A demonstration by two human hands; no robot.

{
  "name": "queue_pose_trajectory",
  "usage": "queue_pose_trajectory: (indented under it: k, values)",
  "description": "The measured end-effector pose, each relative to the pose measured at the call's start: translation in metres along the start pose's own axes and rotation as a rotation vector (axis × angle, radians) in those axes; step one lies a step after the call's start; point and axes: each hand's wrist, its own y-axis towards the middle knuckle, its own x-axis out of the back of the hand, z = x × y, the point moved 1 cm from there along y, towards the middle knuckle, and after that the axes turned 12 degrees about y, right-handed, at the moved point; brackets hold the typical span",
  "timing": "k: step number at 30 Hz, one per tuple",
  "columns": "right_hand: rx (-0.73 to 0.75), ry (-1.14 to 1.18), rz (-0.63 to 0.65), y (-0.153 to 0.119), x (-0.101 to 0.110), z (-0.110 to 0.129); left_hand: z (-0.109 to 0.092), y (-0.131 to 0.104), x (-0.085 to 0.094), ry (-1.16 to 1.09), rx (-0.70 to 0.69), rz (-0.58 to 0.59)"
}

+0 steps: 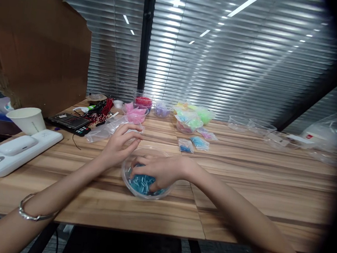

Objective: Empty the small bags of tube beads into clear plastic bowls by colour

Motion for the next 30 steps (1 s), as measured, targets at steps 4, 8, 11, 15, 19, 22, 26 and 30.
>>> queue_pose_trajectory:
  k: [4,8,11,15,19,22,26,30]
  values:
    - [-0.008,-0.009,0.004,0.0043,-0.0048,-0.001,0.0001,0.0,0.0002,0.008,-0.002,-0.002]
    - [0.053,0.006,-0.049,0.0062,-0.0059,-0.0013,0.0015,-0.0001,-0.0009,0.009,-0.009,-0.006]
    - [0.065,-0.022,-0.072,0.0072,-0.0047,-0.0002,0.0018,-0.0002,-0.0012,0.009,-0.015,-0.005]
    - [0.065,-0.056,-0.113,0.0073,-0.0025,0.0009,0.0008,-0.0004,-0.0006,0.015,-0.023,-0.002]
    - [0.02,-0.086,-0.135,0.0069,-0.001,0.0015,0.0,0.0,-0.0002,0.018,-0.022,-0.004]
    - [0.011,-0.101,-0.14,0.0072,-0.0003,0.0025,-0.0001,0.0003,-0.0005,0.017,-0.026,-0.002]
    - [0.011,-0.152,-0.152,0.0083,-0.0012,0.0022,0.0007,-0.0001,-0.0012,0.022,-0.02,0.007]
    - [0.007,-0.199,-0.16,0.0096,-0.0032,0.0,0.0016,-0.0004,-0.0014,0.022,-0.02,0.005]
